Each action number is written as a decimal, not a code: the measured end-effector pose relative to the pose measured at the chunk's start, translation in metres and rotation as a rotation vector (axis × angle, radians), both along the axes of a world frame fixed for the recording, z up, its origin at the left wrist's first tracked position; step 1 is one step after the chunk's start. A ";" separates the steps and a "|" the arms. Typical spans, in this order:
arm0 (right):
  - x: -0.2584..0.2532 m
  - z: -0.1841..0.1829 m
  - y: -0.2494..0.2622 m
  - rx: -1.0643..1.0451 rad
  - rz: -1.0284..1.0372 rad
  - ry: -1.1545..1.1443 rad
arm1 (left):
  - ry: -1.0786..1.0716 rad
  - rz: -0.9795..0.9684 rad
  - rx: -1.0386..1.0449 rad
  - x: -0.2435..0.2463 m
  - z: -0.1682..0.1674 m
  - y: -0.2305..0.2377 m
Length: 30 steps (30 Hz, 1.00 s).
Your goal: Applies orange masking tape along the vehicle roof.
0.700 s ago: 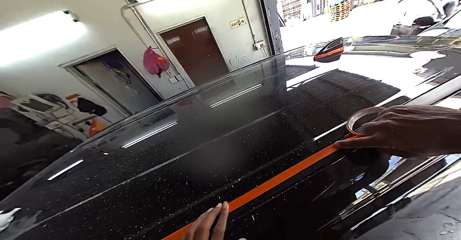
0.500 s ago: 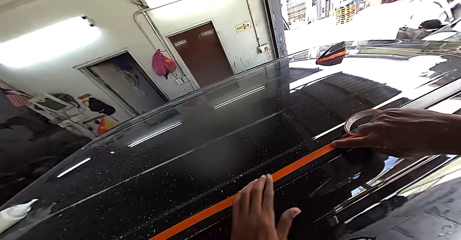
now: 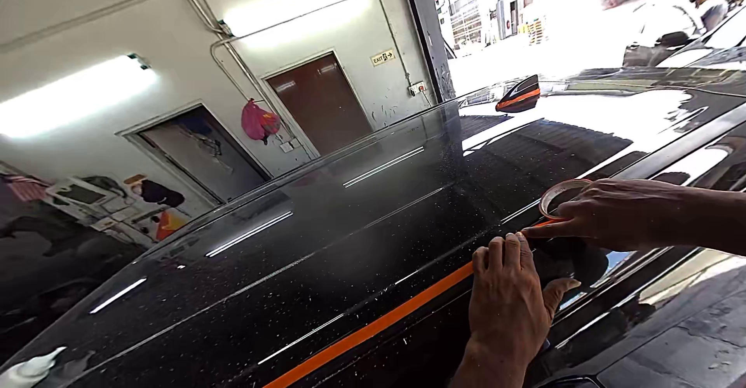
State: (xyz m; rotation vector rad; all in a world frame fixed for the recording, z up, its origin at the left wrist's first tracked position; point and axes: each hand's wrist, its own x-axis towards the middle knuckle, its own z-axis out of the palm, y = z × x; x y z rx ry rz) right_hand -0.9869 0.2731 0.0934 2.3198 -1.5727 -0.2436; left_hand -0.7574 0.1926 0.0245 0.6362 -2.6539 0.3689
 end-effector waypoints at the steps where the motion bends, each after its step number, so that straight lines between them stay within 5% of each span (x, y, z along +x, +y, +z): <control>1: -0.001 -0.002 0.000 -0.008 0.000 0.004 | -0.006 0.003 0.006 0.000 0.001 0.000; 19: -0.057 0.021 0.044 -0.176 0.138 0.111 | 0.006 0.010 -0.019 0.000 0.000 -0.002; 30: -0.073 -0.011 0.040 -0.182 0.042 0.027 | 0.075 -0.025 0.073 -0.002 0.003 0.005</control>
